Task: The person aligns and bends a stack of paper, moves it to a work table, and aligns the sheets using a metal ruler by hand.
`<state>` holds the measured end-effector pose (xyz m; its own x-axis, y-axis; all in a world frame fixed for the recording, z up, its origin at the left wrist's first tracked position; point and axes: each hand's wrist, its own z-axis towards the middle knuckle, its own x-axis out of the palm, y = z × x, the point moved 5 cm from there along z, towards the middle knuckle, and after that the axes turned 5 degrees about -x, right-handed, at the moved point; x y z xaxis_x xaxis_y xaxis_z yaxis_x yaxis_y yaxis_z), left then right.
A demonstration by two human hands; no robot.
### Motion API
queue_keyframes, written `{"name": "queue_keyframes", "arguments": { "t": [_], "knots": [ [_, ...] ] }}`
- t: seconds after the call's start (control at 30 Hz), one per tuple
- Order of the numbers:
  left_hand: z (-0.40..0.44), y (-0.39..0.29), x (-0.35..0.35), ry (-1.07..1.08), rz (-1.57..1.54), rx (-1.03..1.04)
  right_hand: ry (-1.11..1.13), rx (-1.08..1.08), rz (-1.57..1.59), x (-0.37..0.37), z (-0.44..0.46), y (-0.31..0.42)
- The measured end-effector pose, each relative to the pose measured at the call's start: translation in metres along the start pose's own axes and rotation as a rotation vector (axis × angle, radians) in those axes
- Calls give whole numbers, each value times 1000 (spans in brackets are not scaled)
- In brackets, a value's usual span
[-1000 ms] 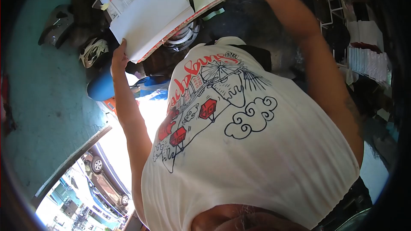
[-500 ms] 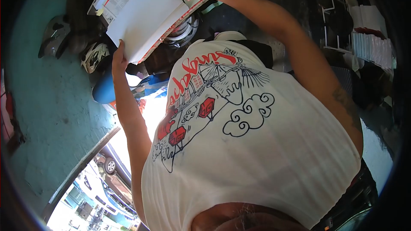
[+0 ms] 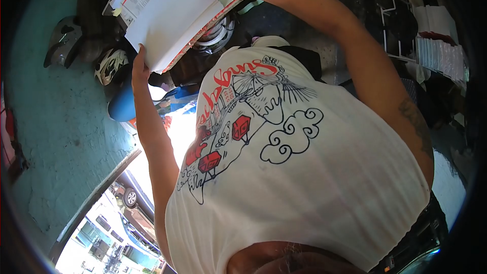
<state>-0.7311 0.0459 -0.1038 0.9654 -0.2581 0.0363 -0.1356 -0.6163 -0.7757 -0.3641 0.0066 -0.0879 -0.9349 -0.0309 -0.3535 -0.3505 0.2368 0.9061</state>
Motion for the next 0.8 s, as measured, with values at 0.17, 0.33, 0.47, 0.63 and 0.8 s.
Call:
{"name": "queue_keyframes", "arguments": {
  "t": [0.17,0.33,0.47,0.63,0.8],
  "knots": [
    [-1,-1,-1,22,0,24,-7,26,120,4,-9,3],
    [12,4,-14,2,-32,-2,64,66,117,-6,-35,27],
    [8,4,-15,-31,-44,1,123,45,126,0,-5,2],
    [13,7,-16,16,-96,-21,114,203,245,0,-21,-6],
    [15,6,-13,42,-59,39,62,194,235,8,-14,-16]
  ]
}}
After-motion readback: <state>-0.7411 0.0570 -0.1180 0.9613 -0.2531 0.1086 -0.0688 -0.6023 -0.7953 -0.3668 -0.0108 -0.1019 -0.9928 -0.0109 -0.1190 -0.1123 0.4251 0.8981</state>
